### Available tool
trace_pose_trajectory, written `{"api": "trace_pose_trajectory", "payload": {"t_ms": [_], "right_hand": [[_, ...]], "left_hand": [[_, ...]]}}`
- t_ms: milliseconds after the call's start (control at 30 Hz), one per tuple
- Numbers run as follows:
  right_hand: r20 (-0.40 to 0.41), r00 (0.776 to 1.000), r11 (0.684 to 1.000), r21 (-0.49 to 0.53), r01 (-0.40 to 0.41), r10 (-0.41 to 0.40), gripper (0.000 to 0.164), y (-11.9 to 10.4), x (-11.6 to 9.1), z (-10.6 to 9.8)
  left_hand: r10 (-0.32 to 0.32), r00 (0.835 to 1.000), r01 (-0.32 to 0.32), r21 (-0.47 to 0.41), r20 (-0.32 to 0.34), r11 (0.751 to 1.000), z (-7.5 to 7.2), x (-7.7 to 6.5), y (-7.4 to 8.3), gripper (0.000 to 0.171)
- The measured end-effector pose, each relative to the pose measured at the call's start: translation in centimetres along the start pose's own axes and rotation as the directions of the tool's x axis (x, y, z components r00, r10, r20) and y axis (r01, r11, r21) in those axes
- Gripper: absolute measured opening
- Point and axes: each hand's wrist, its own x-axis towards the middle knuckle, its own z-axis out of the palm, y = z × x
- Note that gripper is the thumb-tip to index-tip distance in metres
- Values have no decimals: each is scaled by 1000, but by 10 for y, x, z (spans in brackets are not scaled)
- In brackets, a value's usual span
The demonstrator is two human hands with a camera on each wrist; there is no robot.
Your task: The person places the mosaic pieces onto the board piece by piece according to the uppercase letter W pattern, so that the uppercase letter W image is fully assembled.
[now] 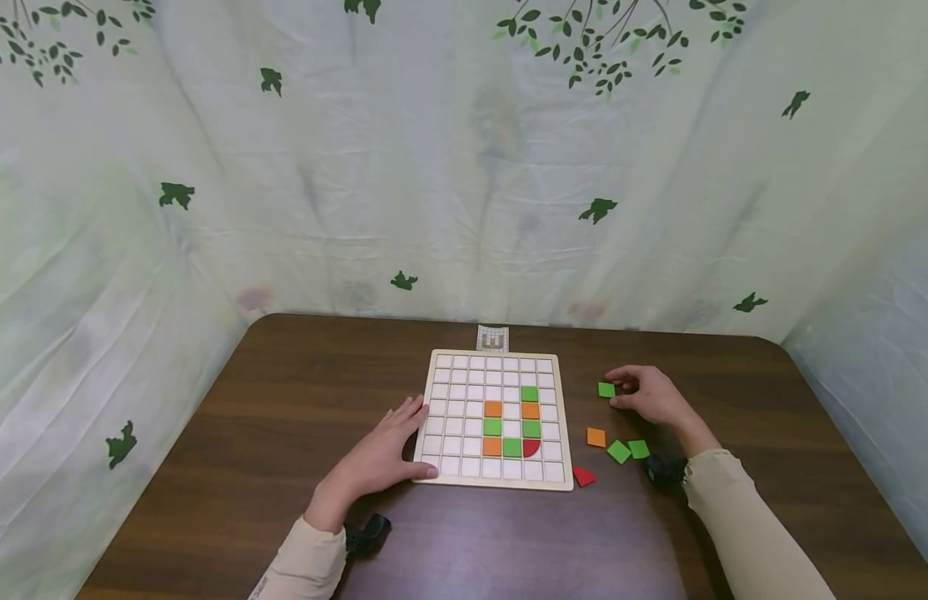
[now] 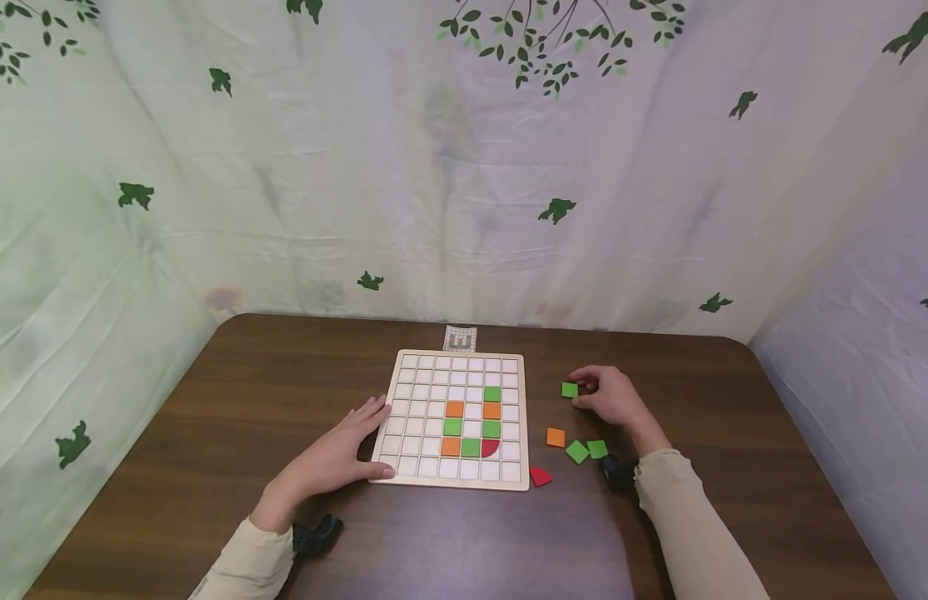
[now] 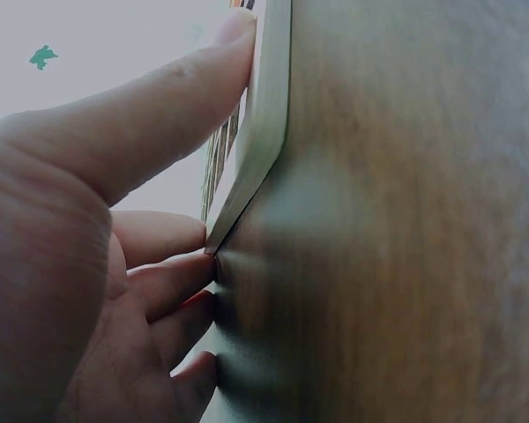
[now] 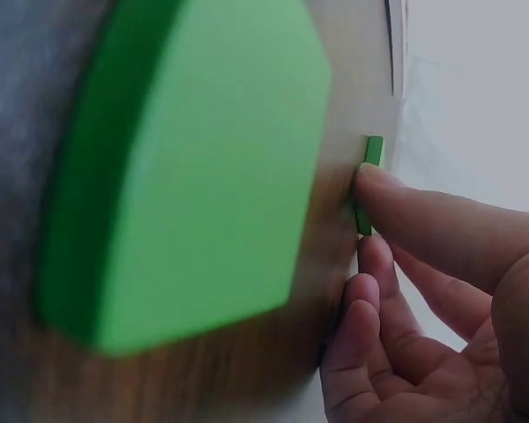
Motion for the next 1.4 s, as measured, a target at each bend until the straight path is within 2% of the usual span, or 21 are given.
{"api": "trace_pose_trajectory", "payload": {"t_ms": [533, 867, 1400], "right_hand": [[17, 1000, 997, -76, -9, 10, 30, -2, 1, -3], [-1, 1000, 995, -94, 18, -18, 28, -2, -2, -2], [-68, 994, 993, -87, 84, -90, 27, -39, -13, 7]], "left_hand": [[0, 1000, 0, 6, 1, 1000, 1, 1, 1, 95], [-2, 1000, 2, 3, 1, 1000, 1, 0, 0, 95], [5, 1000, -5, 7, -7, 1000, 1, 0, -1, 95]]}}
